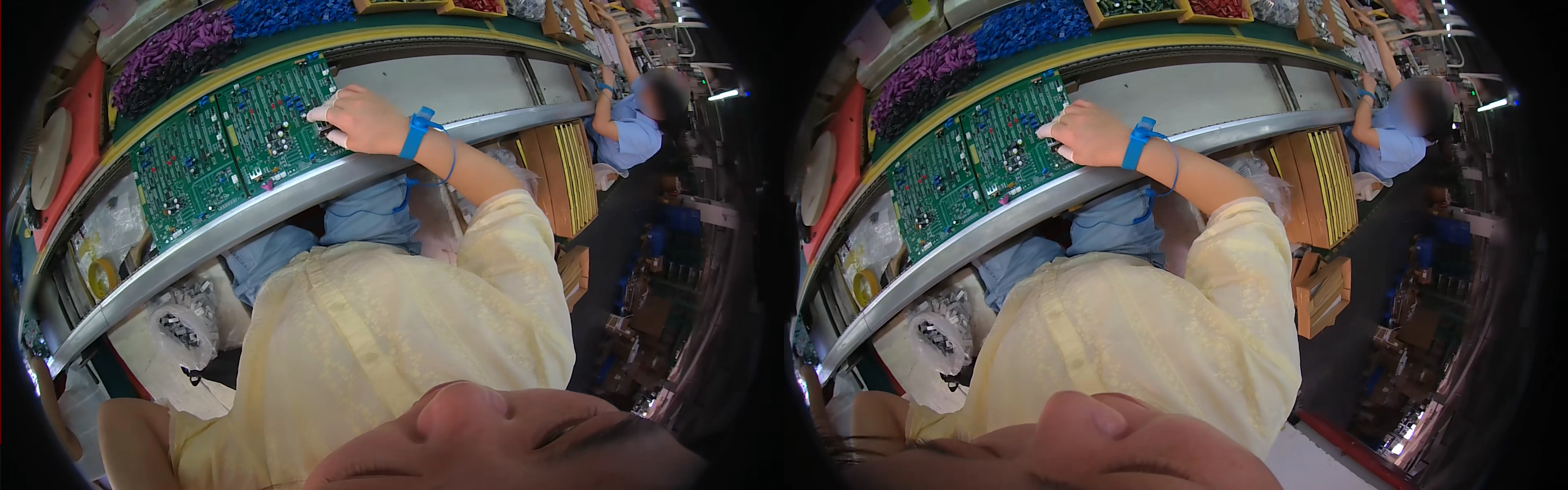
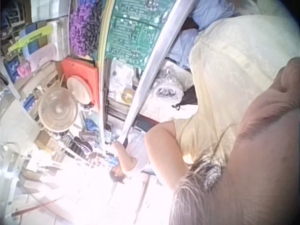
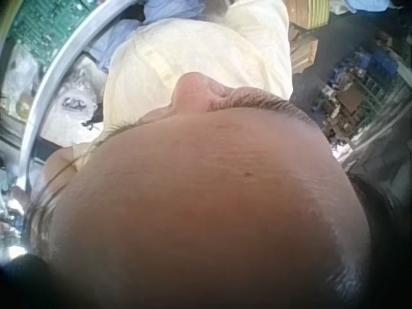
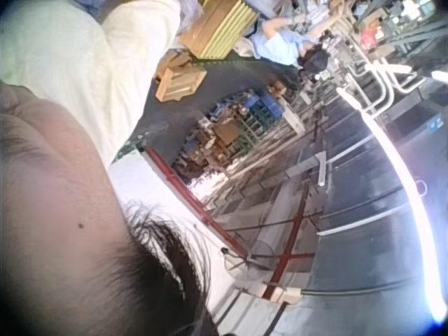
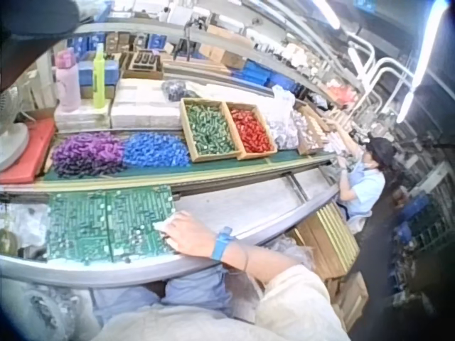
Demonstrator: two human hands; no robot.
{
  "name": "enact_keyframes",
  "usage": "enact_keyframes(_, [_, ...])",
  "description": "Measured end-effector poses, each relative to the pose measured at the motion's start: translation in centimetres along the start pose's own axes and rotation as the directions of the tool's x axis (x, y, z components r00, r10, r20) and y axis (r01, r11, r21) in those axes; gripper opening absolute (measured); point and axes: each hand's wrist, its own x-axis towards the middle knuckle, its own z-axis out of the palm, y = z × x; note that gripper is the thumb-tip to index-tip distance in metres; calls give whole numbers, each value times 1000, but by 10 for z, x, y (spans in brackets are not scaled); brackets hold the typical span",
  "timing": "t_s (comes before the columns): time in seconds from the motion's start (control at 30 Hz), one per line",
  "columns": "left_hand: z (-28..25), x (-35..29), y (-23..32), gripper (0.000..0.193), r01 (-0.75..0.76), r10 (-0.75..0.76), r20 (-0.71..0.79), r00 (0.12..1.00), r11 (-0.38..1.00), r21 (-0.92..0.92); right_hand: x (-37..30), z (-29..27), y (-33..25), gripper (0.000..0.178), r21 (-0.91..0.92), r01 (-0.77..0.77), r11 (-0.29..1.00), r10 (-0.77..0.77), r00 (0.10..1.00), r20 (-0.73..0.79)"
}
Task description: Manually assemble electronic components onto printed circuit boards at an assembly line.
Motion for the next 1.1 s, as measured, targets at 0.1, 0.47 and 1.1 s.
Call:
enact_keyframes(0.1, [3, -10, -8, 44, 42, -42, 5, 999, 999, 31, 4, 0, -2, 34, 23, -62, 998, 60, 994, 86])
enact_keyframes(0.47, [-51, -53, -12, 45, 221, -244, 34, 969, 923, 316, 0, -4, -6, 37, 89, -85, 992, 79, 994, 73])
enact_keyframes(1.1, [-80, -67, 5, 57, 613, -675, -89, 733, 597, 518, 60, -39, 56, 27, 191, -178, 965, 182, 983, -5])
